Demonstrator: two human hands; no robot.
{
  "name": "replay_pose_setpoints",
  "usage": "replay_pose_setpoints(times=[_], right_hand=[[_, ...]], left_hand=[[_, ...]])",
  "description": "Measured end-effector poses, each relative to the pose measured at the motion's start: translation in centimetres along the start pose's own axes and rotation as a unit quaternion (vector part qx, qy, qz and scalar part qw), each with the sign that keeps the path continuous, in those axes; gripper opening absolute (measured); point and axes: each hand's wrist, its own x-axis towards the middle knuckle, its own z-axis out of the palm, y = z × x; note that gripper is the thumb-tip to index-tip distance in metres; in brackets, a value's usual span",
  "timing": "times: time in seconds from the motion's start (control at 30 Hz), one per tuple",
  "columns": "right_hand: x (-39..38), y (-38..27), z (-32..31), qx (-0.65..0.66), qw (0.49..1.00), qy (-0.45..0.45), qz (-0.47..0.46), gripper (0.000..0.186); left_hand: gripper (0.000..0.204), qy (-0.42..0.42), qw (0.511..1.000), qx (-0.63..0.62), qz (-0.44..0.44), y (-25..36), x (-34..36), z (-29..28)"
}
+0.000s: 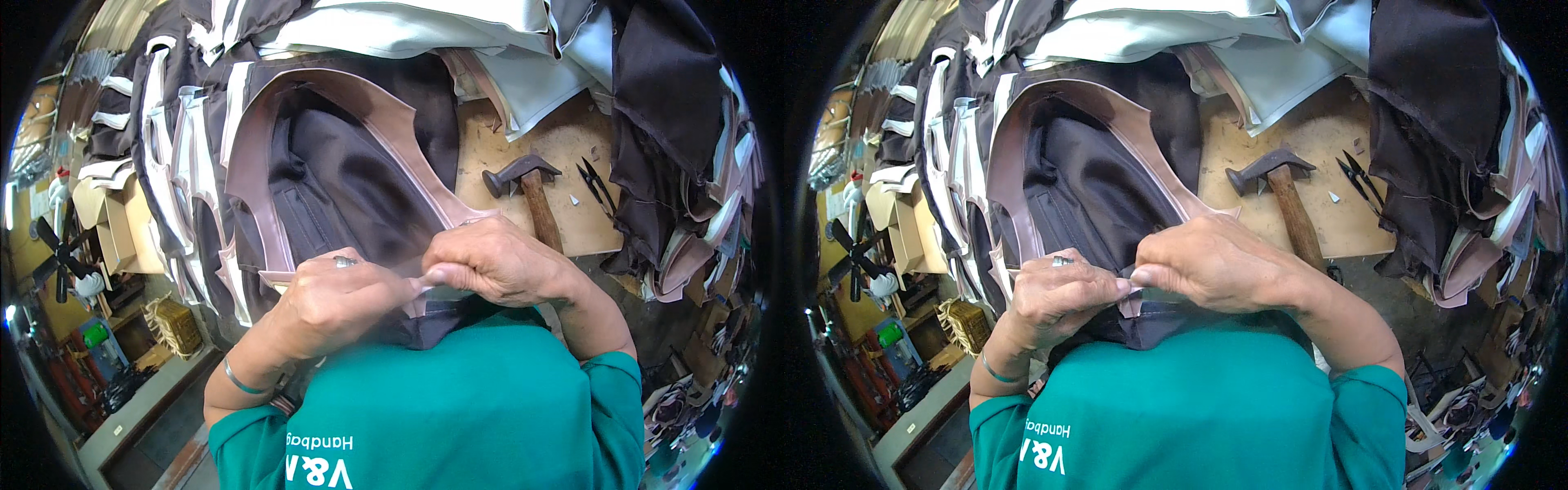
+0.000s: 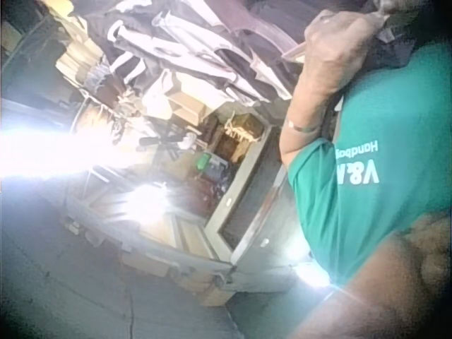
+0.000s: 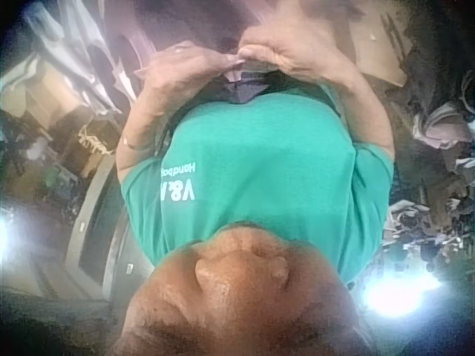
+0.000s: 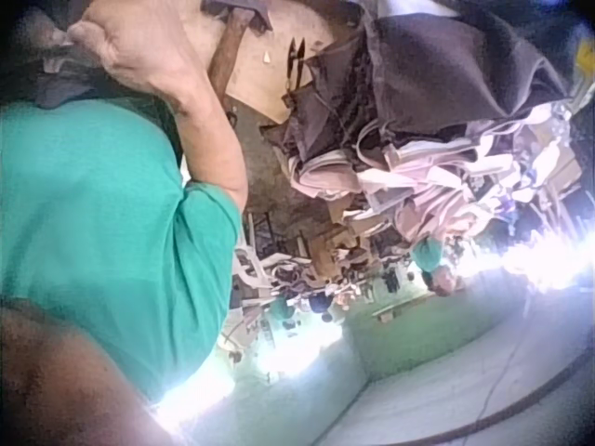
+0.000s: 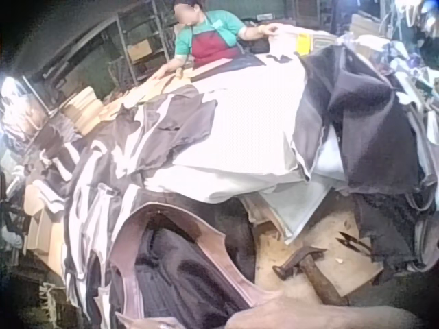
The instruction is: The person hand-sews a dark-colored handbag with pink trim. They use a hammer to flatten seams and a small tool to adjust stitching. The person works on the bag's edges and seams, occasionally turning the bag to access different areas.
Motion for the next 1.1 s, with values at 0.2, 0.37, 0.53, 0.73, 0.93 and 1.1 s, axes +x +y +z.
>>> replay_pose_setpoints(times=[0.2,0.37,0.53,0.73,0.93,1.1], right_hand=[[0.3,0.5,-0.2,0.029,0.998,-0.03,-0.041,0.018],[0.3,0.0,-0.2,0.002,0.999,-0.044,0.003,0.017],[0.2,0.1,-0.3,0.015,0.999,-0.026,-0.028,0.017],[0.1,0.2,-0.1,0.023,0.998,-0.028,-0.042,0.016],[0.0,0.4,-0.3,0.034,0.997,-0.028,-0.059,0.014],[0.0,0.4,-0.1,0.045,0.998,-0.022,-0.045,0.017]], left_hand=[[0.022,0.022,1.0,0.001,0.014,-0.2,-0.3,0.6],[0.017,0.004,1.0,0.01,0.013,-0.1,-0.3,0.5],[0.019,0.045,0.999,-0.003,-0.003,-0.2,-0.6,0.8],[0.019,0.034,0.999,-0.025,0.018,-0.4,-1.2,0.4],[0.017,0.056,0.998,-0.039,-0.013,-0.1,-1.3,0.6],[0.017,0.024,0.997,0.024,0.074,-0.6,-1.3,0.3]])
